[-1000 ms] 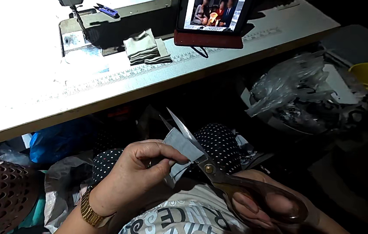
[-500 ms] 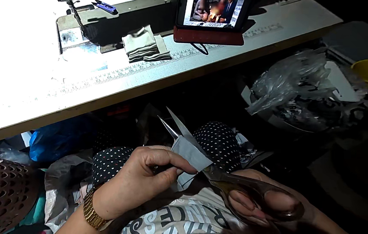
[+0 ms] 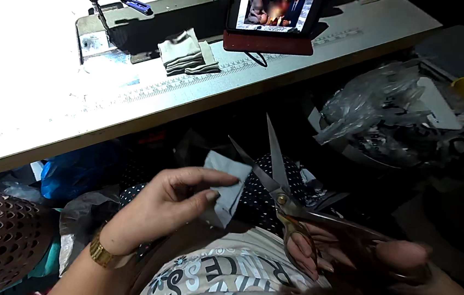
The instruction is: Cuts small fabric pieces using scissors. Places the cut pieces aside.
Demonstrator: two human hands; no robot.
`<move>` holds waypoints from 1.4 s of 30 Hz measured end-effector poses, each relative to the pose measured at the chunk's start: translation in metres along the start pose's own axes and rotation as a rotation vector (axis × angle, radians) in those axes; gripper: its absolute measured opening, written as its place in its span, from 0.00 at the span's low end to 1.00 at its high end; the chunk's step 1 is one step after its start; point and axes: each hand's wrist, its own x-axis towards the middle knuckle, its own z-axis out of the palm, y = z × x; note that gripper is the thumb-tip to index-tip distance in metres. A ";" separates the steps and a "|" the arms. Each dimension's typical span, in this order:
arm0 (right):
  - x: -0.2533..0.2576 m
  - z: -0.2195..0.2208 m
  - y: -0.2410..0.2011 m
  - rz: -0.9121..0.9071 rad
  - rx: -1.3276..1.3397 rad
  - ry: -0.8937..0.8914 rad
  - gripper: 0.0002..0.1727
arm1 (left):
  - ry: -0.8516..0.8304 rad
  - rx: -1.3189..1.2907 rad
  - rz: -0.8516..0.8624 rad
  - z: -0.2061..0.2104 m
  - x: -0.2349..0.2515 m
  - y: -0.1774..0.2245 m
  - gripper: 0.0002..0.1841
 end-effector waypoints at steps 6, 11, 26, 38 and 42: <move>-0.009 -0.016 -0.015 0.174 -0.292 -0.111 0.44 | -0.015 -0.026 -0.017 -0.028 0.001 0.017 0.32; 0.004 -0.009 -0.031 0.200 -0.405 -0.152 0.44 | -0.125 0.016 -0.036 -0.027 0.005 0.015 0.35; 0.019 0.000 -0.031 0.120 -0.270 -0.210 0.44 | -0.151 -0.035 -0.170 -0.020 -0.002 -0.002 0.08; 0.015 0.004 -0.023 0.085 -0.133 -0.170 0.49 | -0.125 -0.206 -0.252 -0.015 0.005 -0.003 0.04; 0.019 0.006 -0.026 0.072 -0.157 -0.166 0.49 | -0.183 -0.238 -0.281 -0.010 0.009 -0.001 0.04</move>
